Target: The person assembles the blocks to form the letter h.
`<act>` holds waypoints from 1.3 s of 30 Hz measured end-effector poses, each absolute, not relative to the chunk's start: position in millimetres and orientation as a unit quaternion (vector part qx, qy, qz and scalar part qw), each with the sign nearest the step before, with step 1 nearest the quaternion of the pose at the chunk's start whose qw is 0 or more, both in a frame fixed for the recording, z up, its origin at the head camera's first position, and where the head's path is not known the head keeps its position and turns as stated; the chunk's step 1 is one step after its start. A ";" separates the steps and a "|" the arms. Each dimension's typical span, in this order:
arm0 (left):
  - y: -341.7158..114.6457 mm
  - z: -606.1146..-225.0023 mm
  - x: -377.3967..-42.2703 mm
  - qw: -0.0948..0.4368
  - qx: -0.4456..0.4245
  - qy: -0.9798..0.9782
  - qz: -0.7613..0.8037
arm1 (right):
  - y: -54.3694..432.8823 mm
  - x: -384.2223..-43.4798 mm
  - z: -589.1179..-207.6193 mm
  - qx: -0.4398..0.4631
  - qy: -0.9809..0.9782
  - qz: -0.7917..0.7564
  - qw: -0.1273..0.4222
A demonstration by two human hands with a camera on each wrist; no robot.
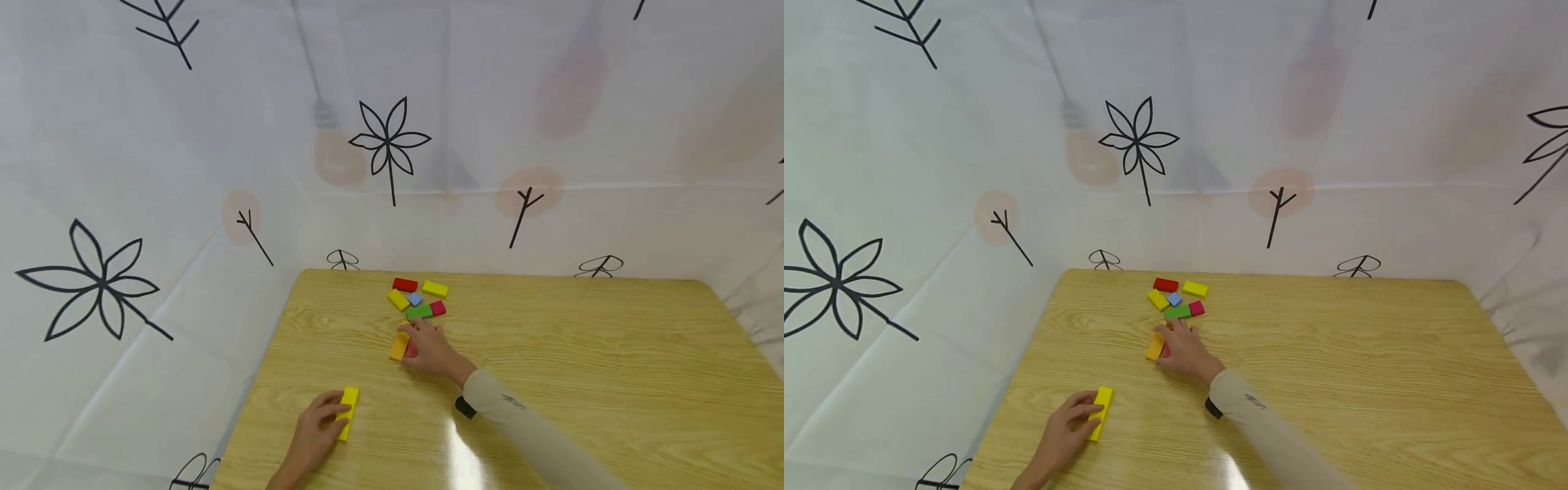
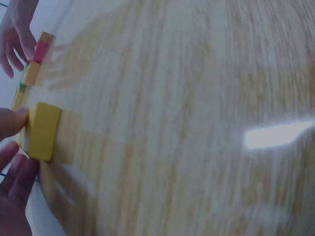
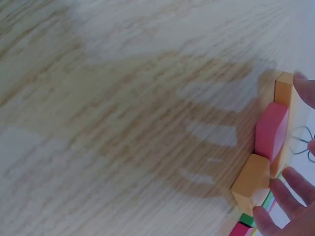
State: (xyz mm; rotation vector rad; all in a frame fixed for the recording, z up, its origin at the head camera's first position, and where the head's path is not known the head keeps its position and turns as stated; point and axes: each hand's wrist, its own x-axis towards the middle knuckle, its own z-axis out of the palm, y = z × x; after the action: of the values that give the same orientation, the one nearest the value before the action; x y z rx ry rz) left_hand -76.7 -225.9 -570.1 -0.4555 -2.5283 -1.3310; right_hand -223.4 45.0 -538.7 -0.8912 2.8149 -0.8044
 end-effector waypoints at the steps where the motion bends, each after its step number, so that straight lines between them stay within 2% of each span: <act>1: -226.9 -572.1 -77.1 0.120 -0.161 -0.863 -0.463 | 45.0 -223.6 -540.3 -0.290 0.921 -0.259 0.037; 15: -228.6 -577.3 -78.9 0.112 -0.151 -0.869 -0.458 | 35.7 -228.1 -553.1 -0.305 0.924 -0.232 -0.008; 24: -225.0 -574.5 -76.6 0.121 -0.128 -0.859 -0.481 | 33.0 -224.7 -552.5 -0.290 0.924 -0.248 0.007; 39: -227.4 -576.3 -76.1 0.056 -0.079 -0.875 -0.475 | 39.7 -227.3 -548.8 -0.277 0.928 -0.248 0.033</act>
State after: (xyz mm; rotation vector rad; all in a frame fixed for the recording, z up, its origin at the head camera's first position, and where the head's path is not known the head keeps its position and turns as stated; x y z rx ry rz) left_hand -76.1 -227.4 -576.3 -0.2398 -2.6555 -1.4401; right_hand -227.3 39.7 -548.8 -0.8515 2.8549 -0.7615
